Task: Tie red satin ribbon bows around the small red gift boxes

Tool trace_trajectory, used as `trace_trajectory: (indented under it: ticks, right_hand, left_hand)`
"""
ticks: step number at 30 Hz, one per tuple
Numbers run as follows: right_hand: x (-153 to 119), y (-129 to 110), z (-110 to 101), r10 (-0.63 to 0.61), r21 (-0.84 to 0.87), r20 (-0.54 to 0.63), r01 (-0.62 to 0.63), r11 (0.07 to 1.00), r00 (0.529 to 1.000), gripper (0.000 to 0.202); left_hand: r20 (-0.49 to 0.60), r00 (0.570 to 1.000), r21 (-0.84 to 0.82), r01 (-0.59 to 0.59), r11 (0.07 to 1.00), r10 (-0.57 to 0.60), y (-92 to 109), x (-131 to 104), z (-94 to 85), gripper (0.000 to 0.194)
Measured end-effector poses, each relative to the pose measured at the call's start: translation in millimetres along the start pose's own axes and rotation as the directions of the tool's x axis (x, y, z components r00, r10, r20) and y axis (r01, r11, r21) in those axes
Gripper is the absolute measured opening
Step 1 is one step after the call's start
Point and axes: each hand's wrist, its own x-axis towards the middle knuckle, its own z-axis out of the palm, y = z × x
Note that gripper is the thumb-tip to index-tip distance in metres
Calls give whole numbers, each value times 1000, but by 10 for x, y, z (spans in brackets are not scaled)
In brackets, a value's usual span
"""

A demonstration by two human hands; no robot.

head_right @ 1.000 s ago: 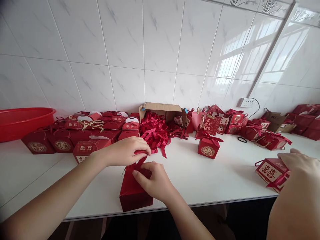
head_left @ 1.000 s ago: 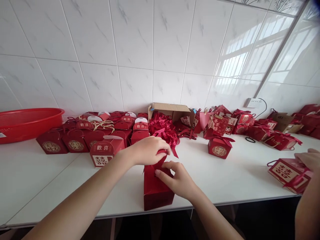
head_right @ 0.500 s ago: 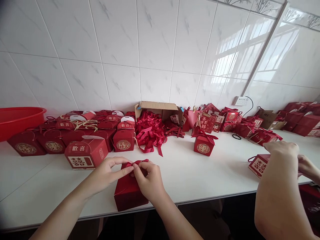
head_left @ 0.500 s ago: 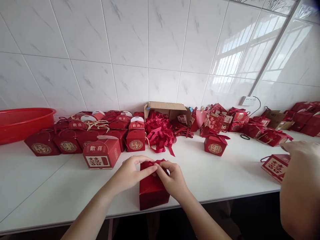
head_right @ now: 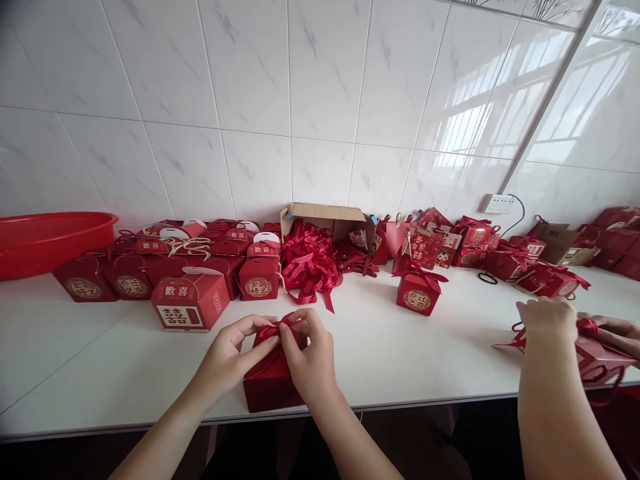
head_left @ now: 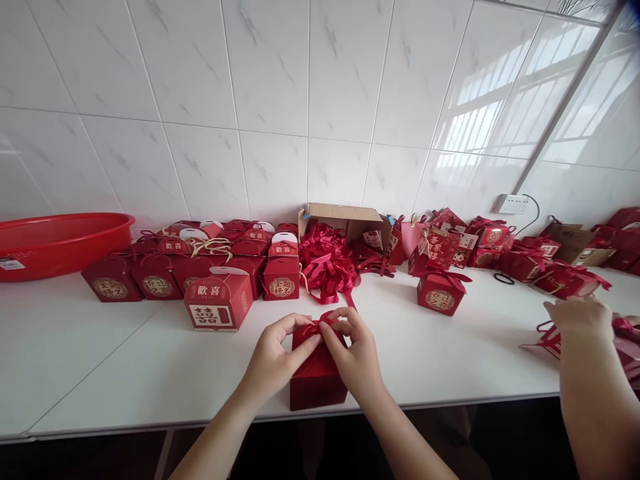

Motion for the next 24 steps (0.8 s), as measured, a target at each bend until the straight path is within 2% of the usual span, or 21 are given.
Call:
trace_trajectory:
  ticks: [6,9,14,18,21,24]
  right_hand:
    - [-40,-18,-36,-121,-139,19,122,983,992,17]
    - [-68,-9,-69,-141,-173,37,145,974,989,18]
    - [-80,48,-86,-80,-211,3,79,974,997,14]
    - [-66,75,-92,-55,-216,-9,52,975,998,14]
    - [-31,62,-122,40,-165,27,-35,986,999,16]
    - [12,27,-163,152,-92,134,-140,986,979,24]
  left_hand:
    - [-76,997,-36,-19,999,16,-16,4,42,9]
    - [-92,996,-62,-7,998,1,-14,-6,51,6]
    - [-96,994,-91,46,995,-54,-40,-18,65,12]
    - [-105,993,-78,39,996,-47,-78,-13,85,12]
    - [-99,995,-81,13,997,-21,-83,-8,92,7]
    - [-100,995,-103,4,995,-14,-75,-9,90,6]
